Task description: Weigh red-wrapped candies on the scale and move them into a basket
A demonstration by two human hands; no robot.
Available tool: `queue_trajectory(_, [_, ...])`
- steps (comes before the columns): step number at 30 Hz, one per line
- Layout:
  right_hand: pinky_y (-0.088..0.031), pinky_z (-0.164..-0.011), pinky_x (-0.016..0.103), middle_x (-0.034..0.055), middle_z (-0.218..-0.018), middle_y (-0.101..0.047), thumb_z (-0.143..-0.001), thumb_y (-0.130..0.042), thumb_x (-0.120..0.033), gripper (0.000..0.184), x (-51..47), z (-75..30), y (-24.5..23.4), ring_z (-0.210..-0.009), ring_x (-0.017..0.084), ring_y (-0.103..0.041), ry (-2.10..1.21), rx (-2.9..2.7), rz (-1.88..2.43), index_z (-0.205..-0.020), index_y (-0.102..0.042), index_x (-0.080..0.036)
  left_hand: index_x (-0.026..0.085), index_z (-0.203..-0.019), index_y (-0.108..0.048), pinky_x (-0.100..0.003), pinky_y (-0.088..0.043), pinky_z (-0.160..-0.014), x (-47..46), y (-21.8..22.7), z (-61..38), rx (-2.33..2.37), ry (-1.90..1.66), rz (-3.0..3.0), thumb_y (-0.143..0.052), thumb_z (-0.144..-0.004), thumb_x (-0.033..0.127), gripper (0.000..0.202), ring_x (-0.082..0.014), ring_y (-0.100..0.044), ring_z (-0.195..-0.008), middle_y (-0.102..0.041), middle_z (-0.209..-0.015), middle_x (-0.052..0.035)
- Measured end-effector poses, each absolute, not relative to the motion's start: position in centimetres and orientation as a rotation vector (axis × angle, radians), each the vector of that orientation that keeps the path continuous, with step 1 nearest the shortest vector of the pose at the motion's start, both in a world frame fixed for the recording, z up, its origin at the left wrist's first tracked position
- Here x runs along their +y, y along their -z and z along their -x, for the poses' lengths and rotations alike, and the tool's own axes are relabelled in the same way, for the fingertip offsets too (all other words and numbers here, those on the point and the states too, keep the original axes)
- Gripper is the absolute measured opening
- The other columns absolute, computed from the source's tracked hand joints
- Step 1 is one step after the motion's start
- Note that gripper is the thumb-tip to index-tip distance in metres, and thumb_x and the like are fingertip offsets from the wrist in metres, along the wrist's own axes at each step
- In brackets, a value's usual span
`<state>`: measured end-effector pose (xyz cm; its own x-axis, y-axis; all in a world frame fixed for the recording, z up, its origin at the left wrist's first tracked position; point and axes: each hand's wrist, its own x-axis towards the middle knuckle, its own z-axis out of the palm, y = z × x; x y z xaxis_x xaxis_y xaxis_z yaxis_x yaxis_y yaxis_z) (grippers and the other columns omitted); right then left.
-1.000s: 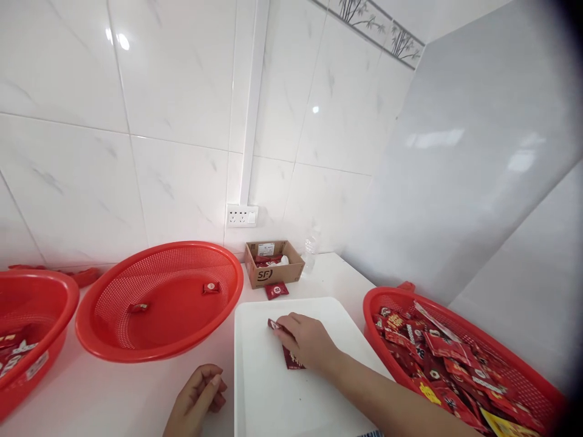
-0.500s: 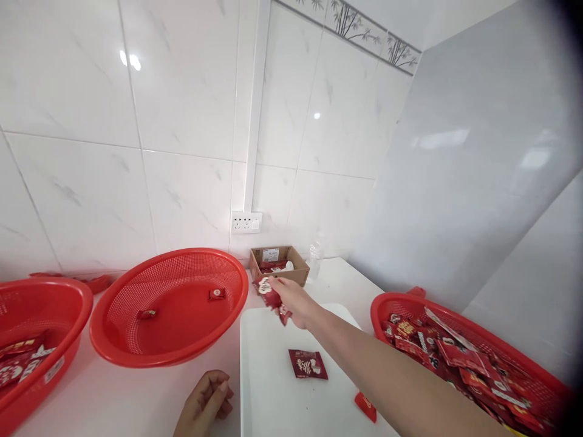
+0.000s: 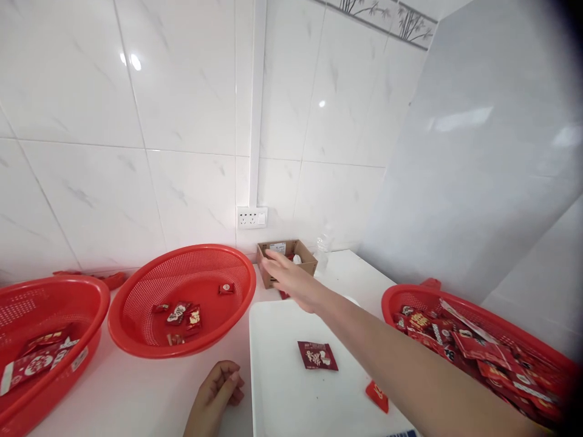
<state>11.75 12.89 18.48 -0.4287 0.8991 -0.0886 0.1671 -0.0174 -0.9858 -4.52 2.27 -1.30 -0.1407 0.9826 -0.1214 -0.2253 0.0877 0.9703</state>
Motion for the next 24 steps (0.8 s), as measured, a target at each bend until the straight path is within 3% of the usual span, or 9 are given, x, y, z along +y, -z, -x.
queue_trajectory(2, [-0.018,-0.110,0.049,0.0032,-0.151,-0.019,-0.087,-0.051,-0.050,0.064,11.8,-15.6,-17.4,-0.137,0.026,-0.018,-1.393,-1.673,1.242,-0.142,-0.026,-0.029,0.019,-0.079,-0.061,-0.026,-0.044,-0.061,2.3,1.0,4.7,1.216,-1.302,-0.916,-0.067,-0.067,0.054,0.037,-0.0167,-0.056,-0.063,-0.062,-0.068,-0.0006])
queue_trajectory(5, [-0.022,-0.110,0.048,0.0052,-0.149,-0.025,-0.087,-0.040,-0.057,0.066,9.6,-21.2,-15.0,-0.134,0.028,-0.025,-0.934,-1.895,1.559,-0.143,-0.025,-0.025,0.019,-0.080,-0.062,-0.027,-0.045,-0.062,2.2,0.4,4.7,1.262,-1.283,-0.927,-0.067,-0.067,0.053,0.036,-0.0176,-0.057,-0.065,-0.063,-0.069,-0.0011])
queue_trajectory(7, [-0.021,-0.110,0.048,0.0073,-0.150,-0.024,-0.086,-0.036,-0.059,0.069,7.9,-24.0,-13.0,-0.136,0.028,-0.022,-0.766,-1.930,1.669,-0.143,-0.025,-0.021,0.019,-0.080,-0.062,-0.027,-0.046,-0.064,2.0,0.0,4.6,1.292,-1.276,-0.939,-0.067,-0.068,0.052,0.035,-0.0181,-0.058,-0.066,-0.064,-0.069,-0.0014])
queue_trajectory(12, [-0.013,-0.112,0.047,0.0096,-0.152,-0.015,-0.085,-0.031,-0.059,0.075,4.0,-26.7,-8.8,-0.139,0.025,-0.003,-0.709,-2.028,1.848,-0.144,-0.022,-0.014,0.020,-0.082,-0.062,-0.028,-0.047,-0.069,1.6,-0.1,4.6,1.311,-1.232,-0.944,-0.065,-0.071,0.049,0.032,-0.0185,-0.058,-0.070,-0.063,-0.073,-0.0015])
queue_trajectory(18, [-0.003,-0.111,0.052,0.0099,-0.153,-0.007,-0.088,-0.034,-0.057,0.072,3.8,-23.8,-7.6,-0.138,0.026,0.006,-0.618,-2.356,1.810,-0.146,-0.020,-0.016,0.020,-0.086,-0.061,-0.028,-0.046,-0.071,1.5,0.4,4.9,1.295,-1.203,-0.970,-0.060,-0.076,0.048,0.029,-0.0184,-0.057,-0.072,-0.062,-0.077,-0.0018])
queue_trajectory(21, [-0.005,-0.111,0.054,0.0079,-0.153,-0.007,-0.088,-0.041,-0.055,0.067,4.8,-21.7,-7.7,-0.138,0.028,0.004,-0.612,-2.496,1.640,-0.144,-0.024,-0.022,0.020,-0.085,-0.060,-0.028,-0.046,-0.070,1.5,0.2,4.7,1.305,-1.200,-0.984,-0.059,-0.077,0.048,0.029,-0.0181,-0.057,-0.071,-0.062,-0.076,-0.0017])
queue_trajectory(24, [-0.010,-0.111,0.053,0.0074,-0.150,-0.024,-0.092,-0.041,-0.044,0.050,5.8,-19.9,-7.7,-0.138,0.028,-0.013,-0.557,-2.595,1.400,-0.138,-0.038,-0.025,0.020,-0.084,-0.059,-0.028,-0.045,-0.071,1.6,0.1,4.6,1.311,-1.183,-0.999,-0.058,-0.078,0.049,0.029,-0.0184,-0.056,-0.072,-0.062,-0.076,-0.0013])
